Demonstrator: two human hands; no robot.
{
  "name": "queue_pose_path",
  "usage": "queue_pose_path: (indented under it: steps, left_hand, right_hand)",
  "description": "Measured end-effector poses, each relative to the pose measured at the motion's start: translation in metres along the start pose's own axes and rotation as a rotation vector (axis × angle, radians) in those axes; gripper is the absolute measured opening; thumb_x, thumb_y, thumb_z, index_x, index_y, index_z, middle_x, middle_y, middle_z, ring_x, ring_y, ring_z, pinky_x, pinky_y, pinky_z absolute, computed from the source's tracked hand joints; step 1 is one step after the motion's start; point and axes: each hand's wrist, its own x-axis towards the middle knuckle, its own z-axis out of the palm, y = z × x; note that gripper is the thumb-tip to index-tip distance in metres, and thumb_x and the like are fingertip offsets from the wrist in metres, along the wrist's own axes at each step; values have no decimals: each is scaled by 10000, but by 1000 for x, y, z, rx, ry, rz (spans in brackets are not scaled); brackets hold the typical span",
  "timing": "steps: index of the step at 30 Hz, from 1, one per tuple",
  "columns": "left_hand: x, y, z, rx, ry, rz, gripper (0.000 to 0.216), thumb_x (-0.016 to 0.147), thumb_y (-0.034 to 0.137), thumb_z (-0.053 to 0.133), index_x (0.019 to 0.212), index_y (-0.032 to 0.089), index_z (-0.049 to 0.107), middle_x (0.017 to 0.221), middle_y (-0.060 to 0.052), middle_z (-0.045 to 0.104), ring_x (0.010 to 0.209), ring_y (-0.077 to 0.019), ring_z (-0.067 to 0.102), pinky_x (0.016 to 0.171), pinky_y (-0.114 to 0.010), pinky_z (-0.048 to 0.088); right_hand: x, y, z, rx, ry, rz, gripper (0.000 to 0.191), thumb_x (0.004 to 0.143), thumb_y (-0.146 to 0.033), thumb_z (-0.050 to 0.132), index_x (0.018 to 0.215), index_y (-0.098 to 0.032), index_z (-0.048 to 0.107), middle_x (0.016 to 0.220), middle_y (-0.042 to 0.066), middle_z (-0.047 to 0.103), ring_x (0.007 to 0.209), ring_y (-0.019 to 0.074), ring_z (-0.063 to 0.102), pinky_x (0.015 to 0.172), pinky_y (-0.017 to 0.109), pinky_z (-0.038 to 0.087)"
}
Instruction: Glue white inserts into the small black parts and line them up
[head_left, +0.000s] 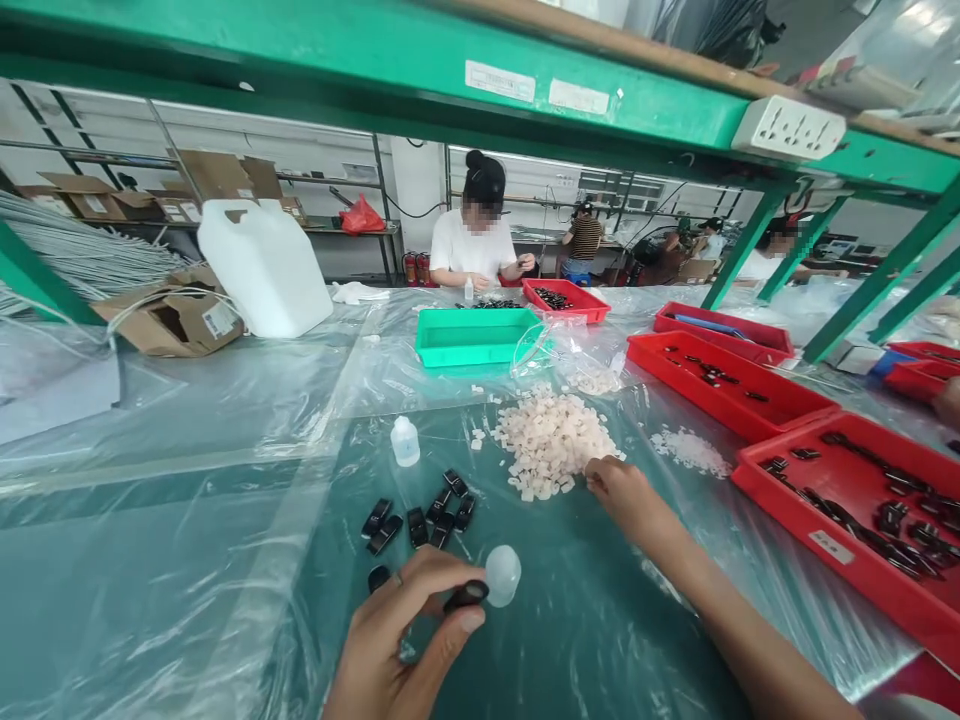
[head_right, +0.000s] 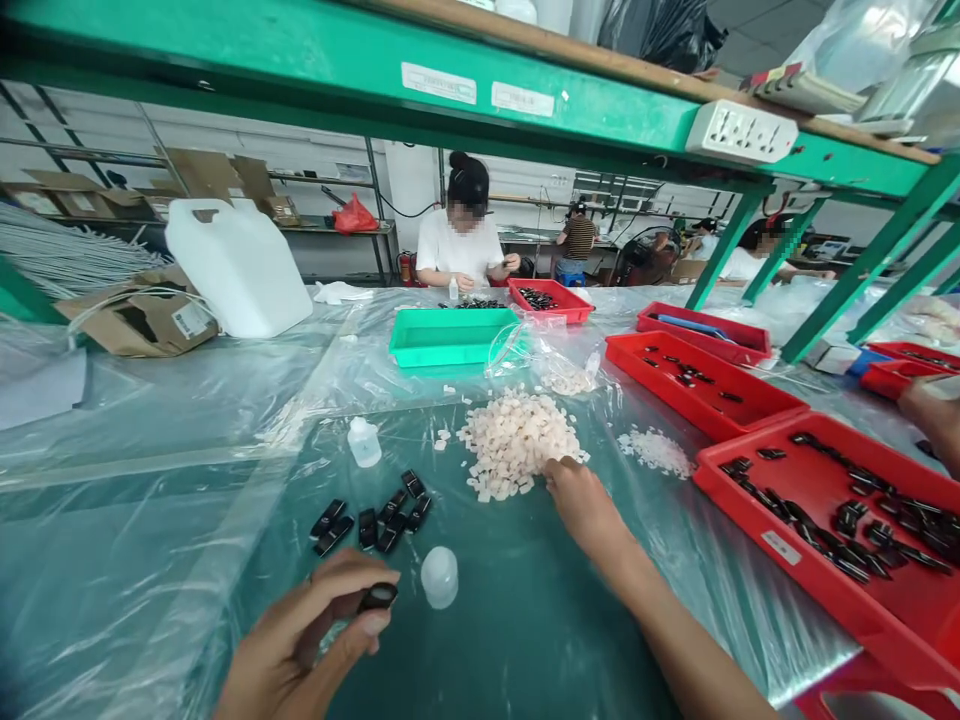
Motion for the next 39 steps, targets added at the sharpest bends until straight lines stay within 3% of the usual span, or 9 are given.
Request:
queue_pose_path:
  steps: [4, 9, 12, 14, 17, 22, 27, 33, 39]
  left_hand:
    - [-1, -4, -2, -20, -51, 59, 188, 921, 568, 710, 941, 408, 807, 869, -15, 673, 699, -170, 595, 538, -212, 472]
    - [-5, -11, -1, -96, -157, 91, 147, 990, 463, 658, 1018, 407, 791, 872, 8, 657, 599, -123, 591, 540, -208, 489]
    - [-6, -12, -1, -122, -198, 111, 135, 1004, 417, 652, 1038, 396, 781, 894, 11, 641, 612, -114, 595, 564, -202, 502]
    - [-6, -13, -1, -131, -224, 119, 134, 1006, 402, 653, 1041, 382, 781, 884, 10, 624, 620, -113, 593, 571, -201, 512]
    - [-6, -13, -1, -152, -234, 125, 127, 1004, 403, 657, 1025, 364, 776, 875, 11, 594, 625, -111, 574, 570, -197, 526]
    - [-7, -14, 3, -195, -204, 87, 158, 1006, 448, 646, 987, 344, 764, 878, 10, 578, 600, -104, 558, 539, -194, 539]
    - [-8, -15, 5, -204, -179, 73, 169, 991, 460, 665, 956, 320, 753, 877, 7, 563, 606, -106, 564, 527, -192, 553]
    - [-12, -18, 6, -186, -133, 94, 228, 1004, 475, 634, 939, 294, 756, 848, 14, 504, 580, -98, 544, 497, -185, 547]
    - [-19, -22, 7, -102, -88, 116, 218, 1047, 399, 571, 973, 259, 721, 843, 15, 476, 526, -84, 501, 450, -180, 479]
  right_hand:
    - [-14, -19, -13, 135, 40, -25, 211, 1026, -364, 647, 1028, -155, 674, 985, 38, 696, 847, 163, 679, 783, 346, 600]
    - [-71, -92, -21, 549, -23, -257, 197, 969, -445, 704, 1006, -254, 735, 949, 20, 726, 850, 169, 719, 726, 268, 618]
    - [-96, -130, -13, 721, -36, -380, 54, 953, -370, 743, 996, -348, 764, 972, -21, 722, 849, 136, 717, 712, 216, 603]
    - [-102, -142, -6, 762, 17, -436, 182, 962, -279, 738, 1076, -419, 760, 1033, -35, 733, 908, 122, 725, 759, 196, 591]
    - [-104, -147, 3, 740, 121, -467, 326, 979, -196, 708, 1157, -467, 741, 1056, -38, 744, 938, 112, 733, 801, 175, 571]
    - [-107, -149, 10, 712, 165, -410, 299, 1020, -225, 641, 1187, -452, 742, 1075, -23, 734, 949, 115, 733, 776, 155, 561]
    - [-108, -152, 16, 701, 212, -416, 224, 968, -166, 693, 1073, -357, 745, 979, -23, 745, 876, 125, 744, 742, 161, 593]
    - [-119, -168, 30, 689, 371, -360, 231, 979, -138, 673, 1085, -326, 756, 995, 19, 721, 883, 155, 727, 735, 220, 557]
    - [-124, -174, 34, 668, 324, -330, 215, 991, -156, 633, 1068, -329, 736, 960, 45, 691, 829, 188, 699, 698, 290, 553]
